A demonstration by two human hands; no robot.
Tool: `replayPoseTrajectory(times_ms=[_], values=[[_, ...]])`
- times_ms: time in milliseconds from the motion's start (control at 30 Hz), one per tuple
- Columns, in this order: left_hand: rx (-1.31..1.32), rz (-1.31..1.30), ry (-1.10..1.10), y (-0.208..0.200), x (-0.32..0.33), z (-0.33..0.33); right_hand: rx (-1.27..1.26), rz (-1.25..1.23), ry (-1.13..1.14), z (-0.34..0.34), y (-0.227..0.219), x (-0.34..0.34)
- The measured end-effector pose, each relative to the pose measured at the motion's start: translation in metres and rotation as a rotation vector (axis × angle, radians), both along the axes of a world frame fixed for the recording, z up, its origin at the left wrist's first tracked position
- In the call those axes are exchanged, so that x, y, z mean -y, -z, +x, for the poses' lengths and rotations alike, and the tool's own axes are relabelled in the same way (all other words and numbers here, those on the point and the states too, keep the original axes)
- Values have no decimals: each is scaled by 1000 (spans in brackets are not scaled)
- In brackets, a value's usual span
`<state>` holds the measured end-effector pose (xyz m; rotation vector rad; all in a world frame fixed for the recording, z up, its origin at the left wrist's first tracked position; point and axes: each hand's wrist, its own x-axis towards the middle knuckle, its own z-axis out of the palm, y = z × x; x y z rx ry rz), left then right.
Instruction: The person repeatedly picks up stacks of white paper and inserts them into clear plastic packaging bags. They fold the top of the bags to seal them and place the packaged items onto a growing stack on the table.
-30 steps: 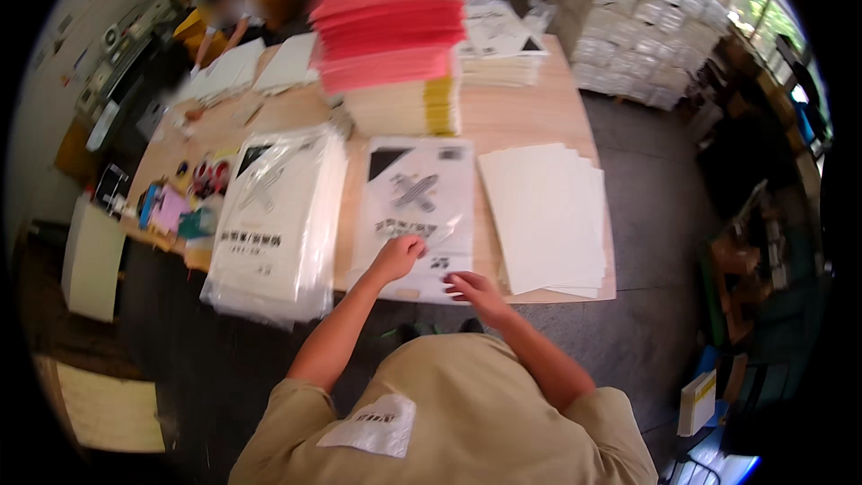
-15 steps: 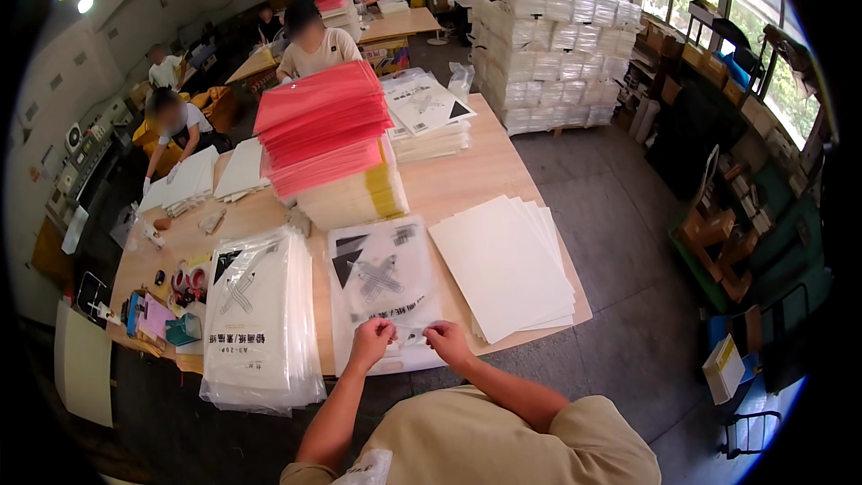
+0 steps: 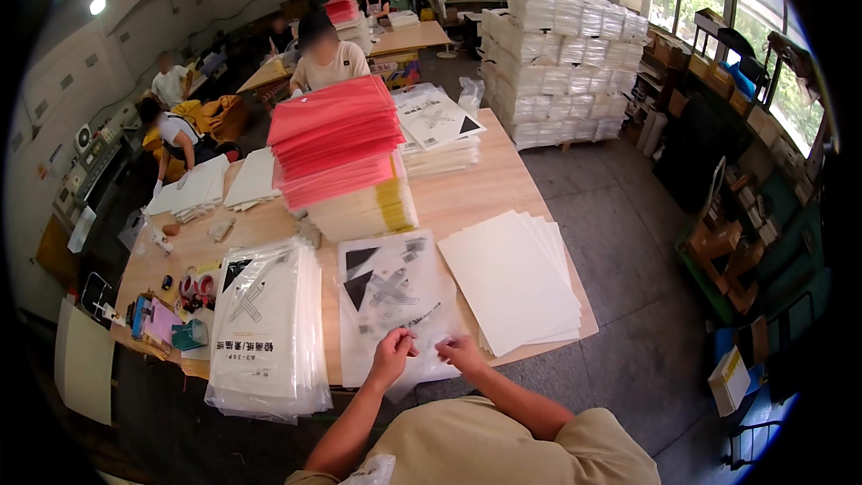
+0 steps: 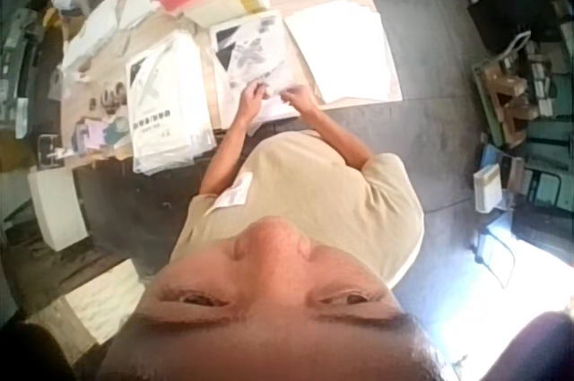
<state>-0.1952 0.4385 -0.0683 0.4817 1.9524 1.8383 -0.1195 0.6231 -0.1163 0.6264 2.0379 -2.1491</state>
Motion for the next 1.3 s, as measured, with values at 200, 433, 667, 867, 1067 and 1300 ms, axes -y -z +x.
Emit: replayPoseTrajectory(times_ms=[200, 433, 667, 867, 1067, 1300], values=[[510, 396, -373, -14, 55, -18, -3, 272, 275, 14, -6, -51], [132, 82, 31, -44, 43, 6, -167, -63, 296, -9, -56, -40], [-118, -378, -487, -3, 91, -16, -292, 265, 280, -8, -69, -63], [-171, -255, -398, -10, 72, 6, -204, 481, 25, 1, -89, -40], [-381, -403, -327, -38, 69, 16, 32, 962, 11, -1, -52, -73], [-420, -610, -329, -43, 84, -9, -70, 521, -80, -36, -97, -68]])
